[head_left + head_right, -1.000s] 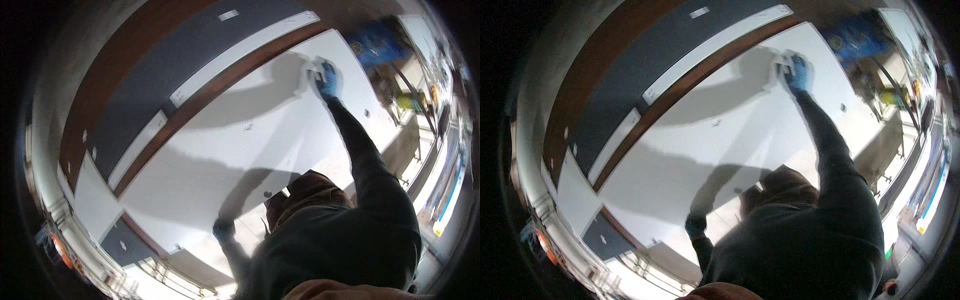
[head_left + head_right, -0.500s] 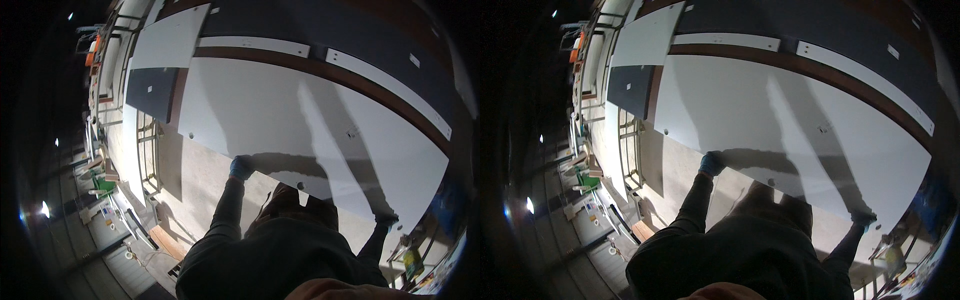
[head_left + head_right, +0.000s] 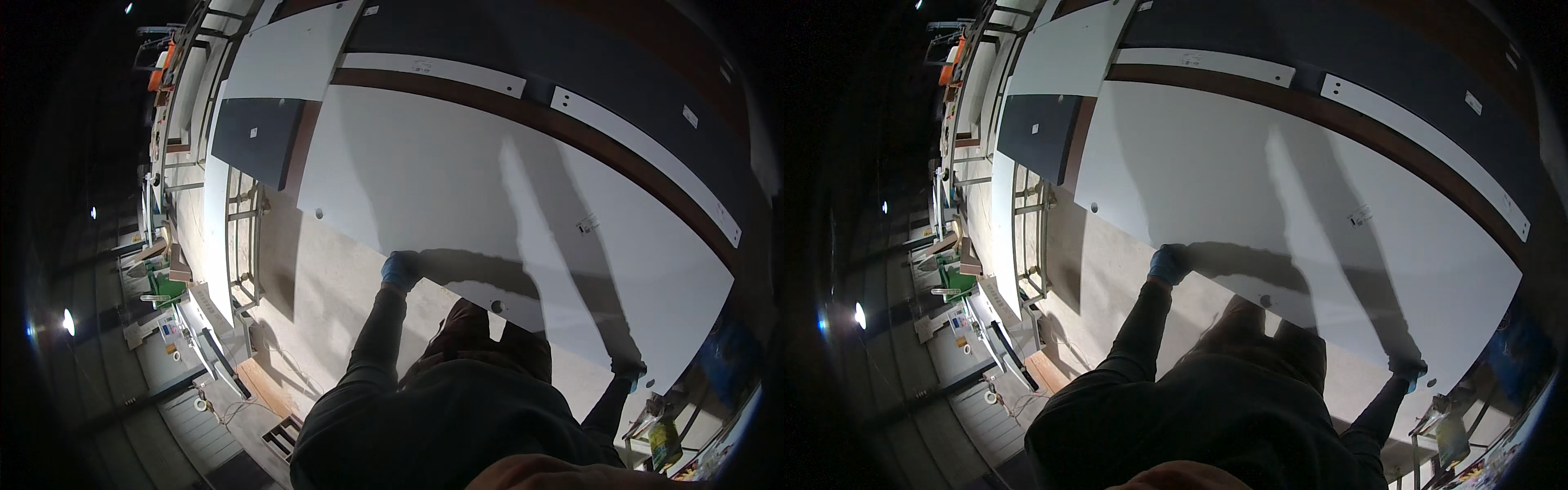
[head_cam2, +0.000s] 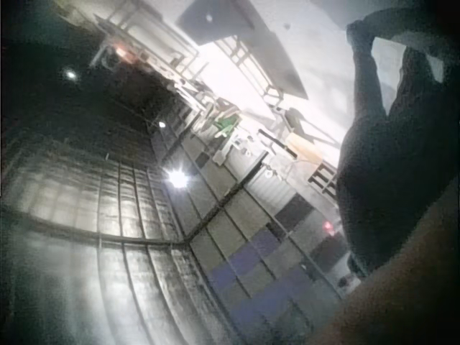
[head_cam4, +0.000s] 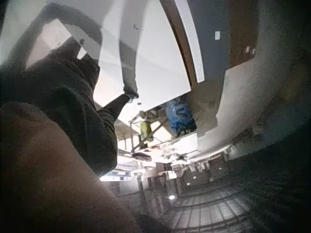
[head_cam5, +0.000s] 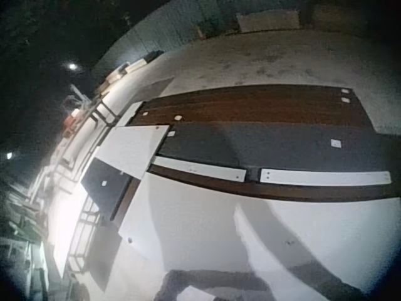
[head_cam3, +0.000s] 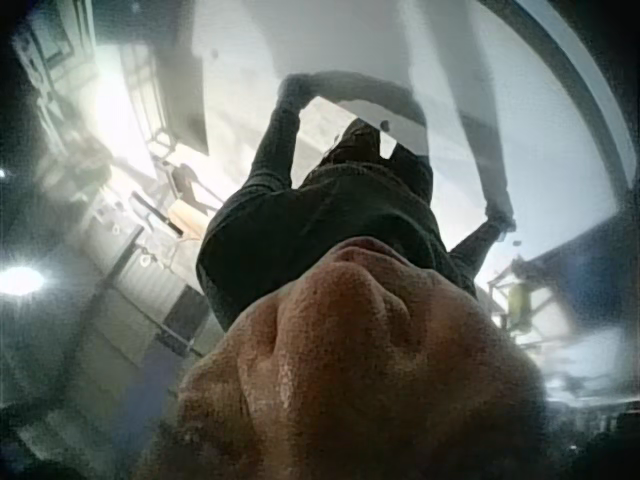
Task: The person wipes a large white panel with a cloth, applies liquid from a bottle, and continues wiping both sides. They then lift and move the panel to a stack of similar panels.
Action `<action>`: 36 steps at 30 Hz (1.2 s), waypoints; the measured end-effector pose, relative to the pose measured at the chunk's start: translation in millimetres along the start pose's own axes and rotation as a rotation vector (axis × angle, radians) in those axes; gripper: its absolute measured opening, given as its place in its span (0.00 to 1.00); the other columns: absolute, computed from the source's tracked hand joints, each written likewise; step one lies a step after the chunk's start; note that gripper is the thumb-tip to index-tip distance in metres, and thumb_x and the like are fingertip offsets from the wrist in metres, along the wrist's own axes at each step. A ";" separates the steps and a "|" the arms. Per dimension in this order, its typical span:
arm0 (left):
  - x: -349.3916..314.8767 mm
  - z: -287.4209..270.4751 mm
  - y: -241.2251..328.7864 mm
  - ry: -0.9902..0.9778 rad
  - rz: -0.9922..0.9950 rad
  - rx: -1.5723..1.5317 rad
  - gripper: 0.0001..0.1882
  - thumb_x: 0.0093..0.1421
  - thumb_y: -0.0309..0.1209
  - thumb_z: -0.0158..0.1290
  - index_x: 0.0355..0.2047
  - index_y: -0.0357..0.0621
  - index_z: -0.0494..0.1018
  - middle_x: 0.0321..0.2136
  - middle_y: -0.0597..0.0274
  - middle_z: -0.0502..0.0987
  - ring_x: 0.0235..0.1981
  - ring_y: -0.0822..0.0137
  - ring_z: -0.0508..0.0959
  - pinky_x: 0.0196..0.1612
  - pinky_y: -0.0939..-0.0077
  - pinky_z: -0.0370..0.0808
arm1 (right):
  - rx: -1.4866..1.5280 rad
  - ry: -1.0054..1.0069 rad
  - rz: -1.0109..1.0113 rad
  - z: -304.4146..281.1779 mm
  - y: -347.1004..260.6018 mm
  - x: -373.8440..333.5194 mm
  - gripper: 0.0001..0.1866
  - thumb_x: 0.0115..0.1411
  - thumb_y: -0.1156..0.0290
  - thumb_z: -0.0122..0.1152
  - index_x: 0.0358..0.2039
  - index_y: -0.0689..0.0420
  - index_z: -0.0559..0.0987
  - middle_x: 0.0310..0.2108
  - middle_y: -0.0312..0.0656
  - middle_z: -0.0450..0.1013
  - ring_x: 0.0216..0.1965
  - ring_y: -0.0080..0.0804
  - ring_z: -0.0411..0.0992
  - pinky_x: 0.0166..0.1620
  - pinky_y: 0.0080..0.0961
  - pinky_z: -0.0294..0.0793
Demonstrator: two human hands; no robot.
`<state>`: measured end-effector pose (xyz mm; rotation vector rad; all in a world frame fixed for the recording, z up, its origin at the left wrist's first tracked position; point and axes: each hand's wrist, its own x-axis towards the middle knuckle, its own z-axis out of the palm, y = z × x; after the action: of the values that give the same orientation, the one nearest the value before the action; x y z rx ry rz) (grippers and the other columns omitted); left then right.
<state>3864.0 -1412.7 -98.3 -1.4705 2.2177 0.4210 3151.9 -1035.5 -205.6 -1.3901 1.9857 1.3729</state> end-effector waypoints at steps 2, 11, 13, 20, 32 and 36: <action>1.9 3.8 -1.9 0.010 0.052 0.036 0.06 0.61 0.34 0.55 0.30 0.51 0.81 0.32 0.56 0.84 0.37 0.52 0.84 0.37 0.56 0.81 | -0.003 -0.001 -0.002 -2.4 -0.6 -1.9 0.20 0.63 0.43 0.57 0.48 0.39 0.78 0.38 0.25 0.75 0.39 0.29 0.71 0.34 0.44 0.67; 1.9 18.6 -9.1 -0.034 -0.031 -0.019 0.07 0.61 0.36 0.55 0.32 0.52 0.81 0.33 0.56 0.84 0.38 0.51 0.84 0.39 0.57 0.81 | 0.004 0.008 -0.008 -4.5 -3.4 -10.8 0.19 0.62 0.44 0.58 0.48 0.37 0.79 0.34 0.20 0.75 0.32 0.24 0.72 0.30 0.39 0.67; 4.5 22.8 -11.8 -0.069 0.021 0.016 0.08 0.61 0.38 0.55 0.32 0.52 0.81 0.33 0.56 0.84 0.38 0.51 0.84 0.39 0.57 0.80 | 0.005 -0.001 -0.018 -0.5 -1.7 -7.0 0.18 0.62 0.44 0.58 0.48 0.37 0.79 0.34 0.19 0.76 0.31 0.22 0.72 0.28 0.38 0.67; 6.5 25.7 -19.5 -0.041 0.134 0.051 0.10 0.61 0.41 0.56 0.33 0.50 0.81 0.35 0.56 0.84 0.39 0.51 0.84 0.39 0.56 0.80 | 0.037 -0.033 -0.003 25.8 -3.9 13.3 0.13 0.63 0.45 0.59 0.43 0.34 0.81 0.36 0.17 0.78 0.35 0.17 0.74 0.29 0.39 0.67; 2.8 -12.0 -15.8 -0.275 -0.216 -0.284 0.23 0.62 0.53 0.58 0.50 0.55 0.80 0.41 0.62 0.86 0.43 0.60 0.84 0.44 0.64 0.79 | 0.650 -0.240 0.535 9.2 -13.9 3.1 0.23 0.67 0.53 0.52 0.47 0.59 0.81 0.44 0.47 0.81 0.48 0.44 0.78 0.51 0.39 0.74; 7.4 24.0 -45.5 -0.399 -0.572 -1.554 0.20 0.68 0.48 0.53 0.53 0.51 0.78 0.48 0.64 0.84 0.52 0.65 0.80 0.56 0.68 0.74 | 1.755 0.032 1.407 -35.4 -19.9 -24.3 0.42 0.63 0.31 0.47 0.41 0.63 0.87 0.39 0.58 0.83 0.47 0.53 0.81 0.48 0.48 0.78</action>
<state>3908.1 -1424.5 -123.0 -2.1882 0.8070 2.2209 3188.2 -1054.1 -181.5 0.8739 2.6691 -0.5523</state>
